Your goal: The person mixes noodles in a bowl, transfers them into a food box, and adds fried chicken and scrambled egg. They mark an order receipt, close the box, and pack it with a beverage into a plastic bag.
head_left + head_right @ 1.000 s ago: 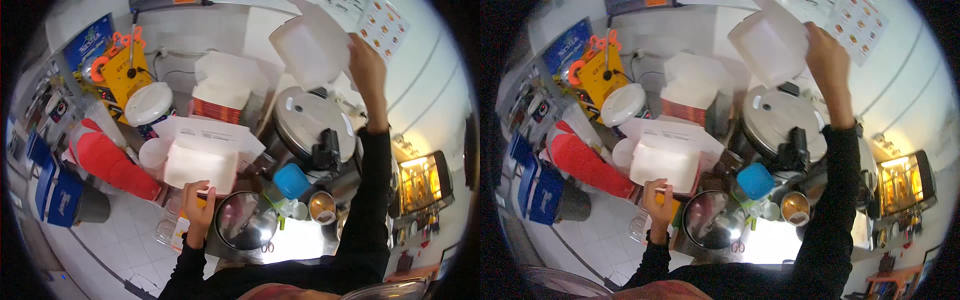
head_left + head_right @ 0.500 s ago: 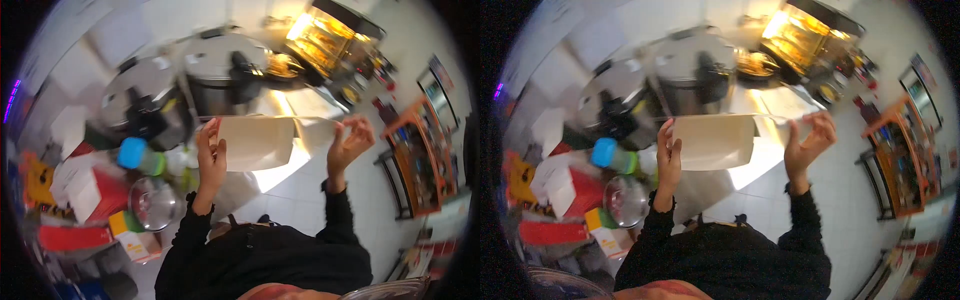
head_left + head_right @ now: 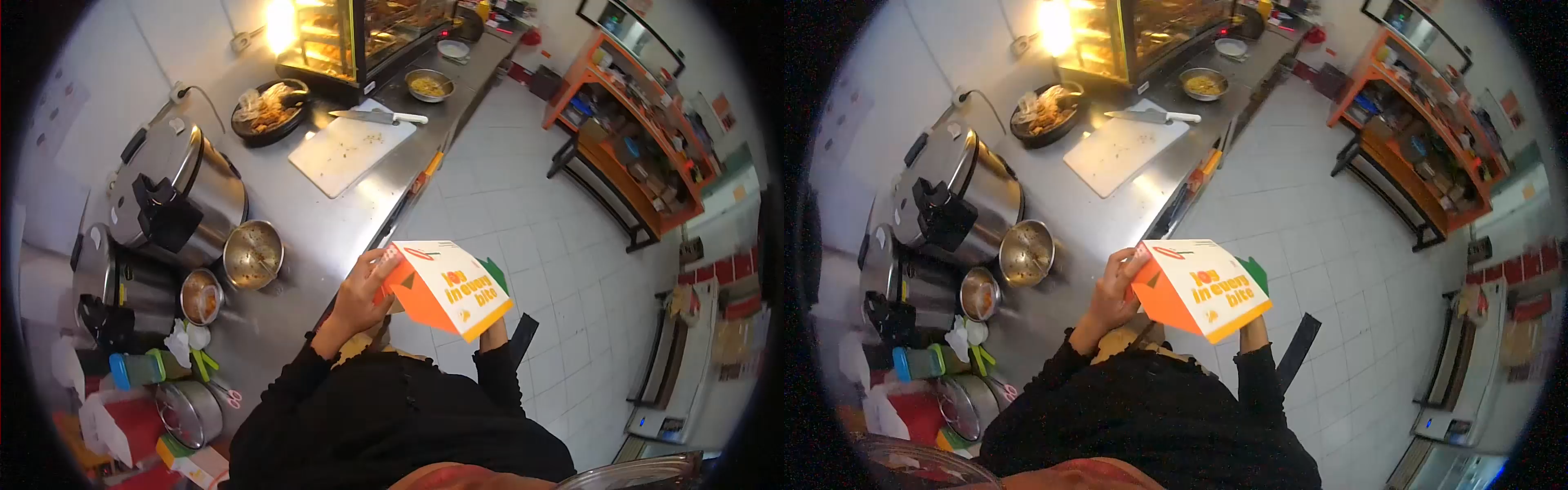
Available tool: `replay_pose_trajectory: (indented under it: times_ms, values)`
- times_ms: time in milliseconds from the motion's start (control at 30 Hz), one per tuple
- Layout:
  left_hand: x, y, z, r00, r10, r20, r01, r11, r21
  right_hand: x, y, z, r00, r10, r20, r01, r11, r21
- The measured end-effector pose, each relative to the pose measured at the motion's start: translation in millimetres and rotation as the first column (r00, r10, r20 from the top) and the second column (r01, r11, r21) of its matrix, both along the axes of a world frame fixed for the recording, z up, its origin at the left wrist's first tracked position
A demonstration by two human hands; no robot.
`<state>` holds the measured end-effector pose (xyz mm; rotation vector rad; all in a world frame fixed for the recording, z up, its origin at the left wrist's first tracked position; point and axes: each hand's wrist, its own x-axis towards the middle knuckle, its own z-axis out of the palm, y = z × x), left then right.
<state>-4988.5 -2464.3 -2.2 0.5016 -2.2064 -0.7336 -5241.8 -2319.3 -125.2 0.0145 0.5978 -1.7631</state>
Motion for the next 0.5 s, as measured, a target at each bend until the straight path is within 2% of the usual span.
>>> replay_pose_trajectory:
  times_ms: [33, 100, 200, 233, 267, 300, 333, 367, 400, 500]
  values:
    - [-9, -7, -3, 1.0, -0.027, 0.003, 0.027, 0.998, -0.049, -16, -7, -1, 0.998, 0.051, 0.033, -0.051, 0.998, -0.026]
    - [-25, -23, -2, 1.0, -0.006, 0.029, 0.007, 1.0, -0.03, -50, -31, 1, 0.985, 0.161, 0.053, -0.157, 0.984, -0.086]
    - [-62, -58, -10, 0.998, 0.059, -0.004, -0.059, 0.998, -0.006, -101, -73, 8, 0.968, 0.252, 0.006, -0.25, 0.962, -0.114]
    - [-74, -69, -14, 0.993, 0.111, -0.026, -0.11, 0.994, 0.026, -113, -90, 19, 0.969, 0.242, -0.046, -0.245, 0.967, -0.075]
    - [-90, -81, -18, 0.985, 0.165, -0.045, -0.163, 0.985, 0.059, -121, -104, 29, 0.982, 0.159, -0.107, -0.155, 0.987, 0.039]
    - [-107, -95, -21, 0.974, 0.189, -0.122, -0.165, 0.969, 0.186, -132, -120, 28, 0.917, 0.165, -0.363, -0.119, 0.982, 0.144]
    - [-128, -110, -25, 0.954, 0.221, -0.202, -0.153, 0.94, 0.307, -146, -134, 30, 0.78, 0.185, -0.598, -0.056, 0.972, 0.227]
    - [-149, -125, -29, 0.925, 0.259, -0.278, -0.125, 0.898, 0.422, -162, -152, 32, 0.581, 0.216, -0.785, 0.028, 0.958, 0.285]
    - [-170, -137, -33, 0.917, 0.295, -0.268, -0.116, 0.841, 0.528, -166, -169, 58, 0.685, 0.19, -0.703, 0.06, 0.947, 0.314]
    - [-232, -165, -47, 0.909, 0.361, -0.211, -0.054, 0.602, 0.797, -207, -196, 75, 0.371, 0.479, -0.796, 0.134, 0.82, 0.556]
